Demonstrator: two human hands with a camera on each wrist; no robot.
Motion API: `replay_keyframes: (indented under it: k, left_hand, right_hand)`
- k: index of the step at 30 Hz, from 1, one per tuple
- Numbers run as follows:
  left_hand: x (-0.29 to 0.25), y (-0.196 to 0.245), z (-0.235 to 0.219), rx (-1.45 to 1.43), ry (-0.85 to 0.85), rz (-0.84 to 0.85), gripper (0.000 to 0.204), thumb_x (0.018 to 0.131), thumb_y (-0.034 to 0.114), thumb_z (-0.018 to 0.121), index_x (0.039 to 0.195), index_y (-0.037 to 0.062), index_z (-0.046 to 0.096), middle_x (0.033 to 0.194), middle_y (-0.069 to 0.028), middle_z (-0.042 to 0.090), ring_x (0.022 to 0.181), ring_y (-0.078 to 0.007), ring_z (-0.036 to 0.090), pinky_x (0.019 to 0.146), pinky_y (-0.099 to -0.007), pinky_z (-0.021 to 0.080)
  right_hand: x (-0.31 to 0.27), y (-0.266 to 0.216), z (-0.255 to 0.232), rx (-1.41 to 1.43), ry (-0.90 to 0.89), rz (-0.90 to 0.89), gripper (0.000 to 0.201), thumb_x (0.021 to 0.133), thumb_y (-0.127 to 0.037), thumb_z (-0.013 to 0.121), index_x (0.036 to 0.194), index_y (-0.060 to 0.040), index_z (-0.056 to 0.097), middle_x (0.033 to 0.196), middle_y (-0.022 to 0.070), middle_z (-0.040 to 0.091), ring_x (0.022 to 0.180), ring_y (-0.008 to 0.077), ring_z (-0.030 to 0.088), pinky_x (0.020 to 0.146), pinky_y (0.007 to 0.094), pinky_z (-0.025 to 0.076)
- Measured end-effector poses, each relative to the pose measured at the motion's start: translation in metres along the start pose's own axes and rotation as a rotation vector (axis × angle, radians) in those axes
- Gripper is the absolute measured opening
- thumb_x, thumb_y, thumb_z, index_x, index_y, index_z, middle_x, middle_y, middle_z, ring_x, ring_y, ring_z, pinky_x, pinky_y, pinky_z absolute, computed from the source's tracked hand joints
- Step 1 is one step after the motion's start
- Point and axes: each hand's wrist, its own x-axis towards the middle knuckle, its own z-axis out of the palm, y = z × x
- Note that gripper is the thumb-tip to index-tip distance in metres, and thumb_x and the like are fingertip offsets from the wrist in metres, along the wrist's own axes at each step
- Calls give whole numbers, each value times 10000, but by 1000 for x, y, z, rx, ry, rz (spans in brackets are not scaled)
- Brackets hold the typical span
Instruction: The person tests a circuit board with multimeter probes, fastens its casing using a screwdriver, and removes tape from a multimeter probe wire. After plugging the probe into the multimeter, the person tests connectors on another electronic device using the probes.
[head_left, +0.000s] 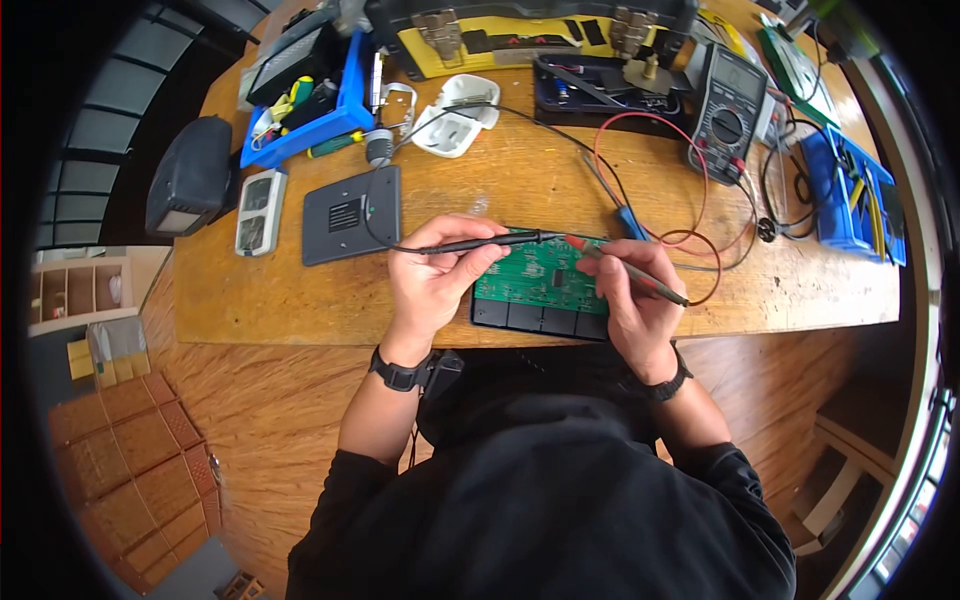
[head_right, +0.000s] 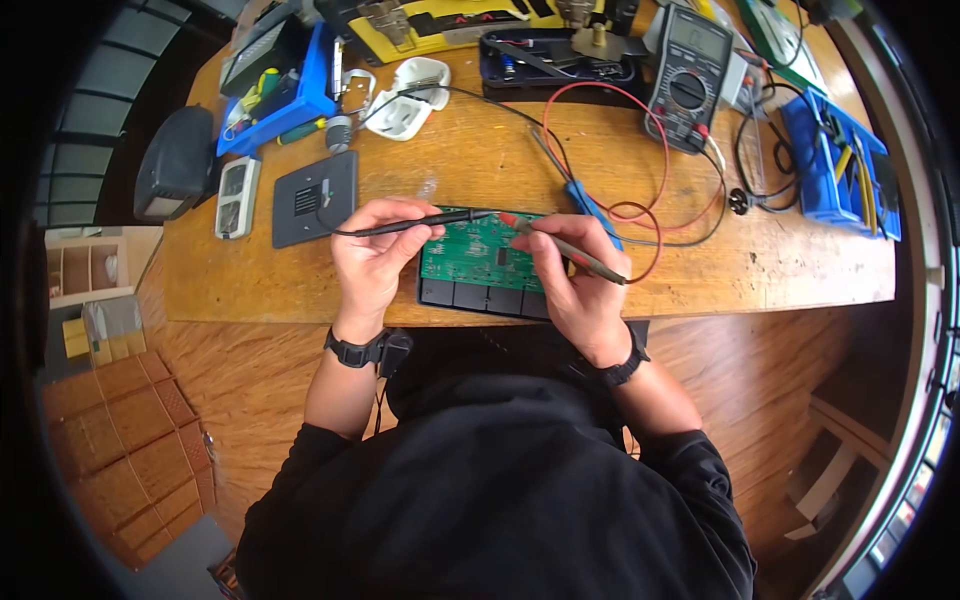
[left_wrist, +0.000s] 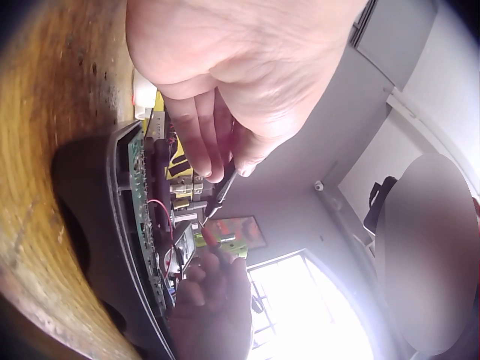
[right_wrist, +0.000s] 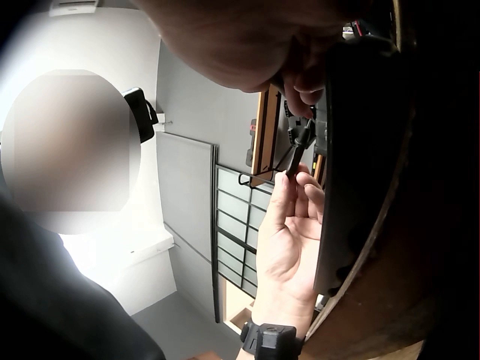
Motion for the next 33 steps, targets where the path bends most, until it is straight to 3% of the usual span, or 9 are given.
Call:
replay_keyframes:
  k: [2, 4, 5, 7, 20, 25, 28, 31, 33]
  left_hand:
    - [0, -1, -2, 14, -27, 12, 233, 944, -117, 776, 1158, -76, 692, 1171, -191, 765, 1057, -228, 769, 949, -333, 640]
    - [0, -1, -2, 4, -36, 16, 235, 947, -111, 775, 1163, -77, 690, 1175, -197, 760, 1061, -240, 769, 958, -350, 647]
    - [0, -1, -3, 6, -24, 19, 235, 949, -112, 772, 1166, -79, 688, 1177, -201, 757, 1064, -245, 769, 962, -360, 651]
    - [0, -1, -2, 9, -11, 24, 236, 950, -113, 769, 1169, -81, 686, 1179, -205, 754, 1067, -251, 769, 967, -370, 655]
    - [-1, -1, -2, 30, 31, 9, 206, 957, -94, 766, 1153, -68, 704, 1139, -218, 765, 952, -257, 782, 883, -374, 661]
    - [0, -2, -8, -20, 16, -13, 196, 970, -73, 768, 1150, -73, 688, 1139, -223, 768, 974, -262, 794, 888, -366, 672]
    - [4, -2, -14, -81, 37, -66, 147, 1010, -5, 750, 1135, -58, 695, 1075, -221, 783, 928, -270, 803, 824, -359, 674]
    - [6, -1, -19, -180, 43, -150, 199, 1058, 190, 735, 1120, 6, 691, 1013, -153, 796, 886, -229, 794, 765, -332, 624]
    - [8, -1, -21, -218, 39, -159, 197, 1060, 194, 734, 1122, 11, 690, 1009, -152, 795, 891, -224, 791, 769, -327, 618]
  right_hand:
    - [0, 0, 0, -10, 1, 8, 102, 1075, -3, 651, 1130, 66, 599, 962, 191, 808, 1015, 262, 804, 873, 316, 614]
    - [0, 0, 2, 45, 0, -35, 86, 1106, -10, 601, 1162, 55, 605, 952, 126, 758, 850, 114, 695, 942, 373, 613]
    - [0, 2, 1, 46, 1, -35, 86, 1106, -10, 601, 1162, 55, 605, 952, 126, 758, 850, 114, 695, 942, 373, 613]
    - [0, 8, 0, 44, 15, -80, 104, 1075, -3, 654, 1129, 65, 597, 966, 193, 808, 1070, 287, 801, 886, 320, 615]
    - [-1, -2, 1, 38, 21, -27, 104, 1074, 4, 651, 1140, 64, 598, 946, 186, 802, 1056, 270, 800, 882, 313, 612]
    - [-2, -1, -1, 15, 26, -30, 99, 1077, -15, 661, 1131, 56, 617, 962, 154, 807, 988, 199, 789, 828, 275, 591]
    - [-5, 2, -4, 56, 20, 29, 102, 1084, -34, 660, 1133, 49, 626, 961, 139, 811, 929, 161, 770, 785, 263, 574]
    - [-5, -2, -5, 74, 24, 31, 118, 1091, -51, 660, 1152, 51, 654, 949, 128, 810, 878, 146, 748, 754, 287, 576]
    - [0, -4, -1, 88, 5, -5, 121, 1081, -43, 671, 1155, 53, 677, 945, 127, 808, 843, 154, 741, 743, 297, 575]
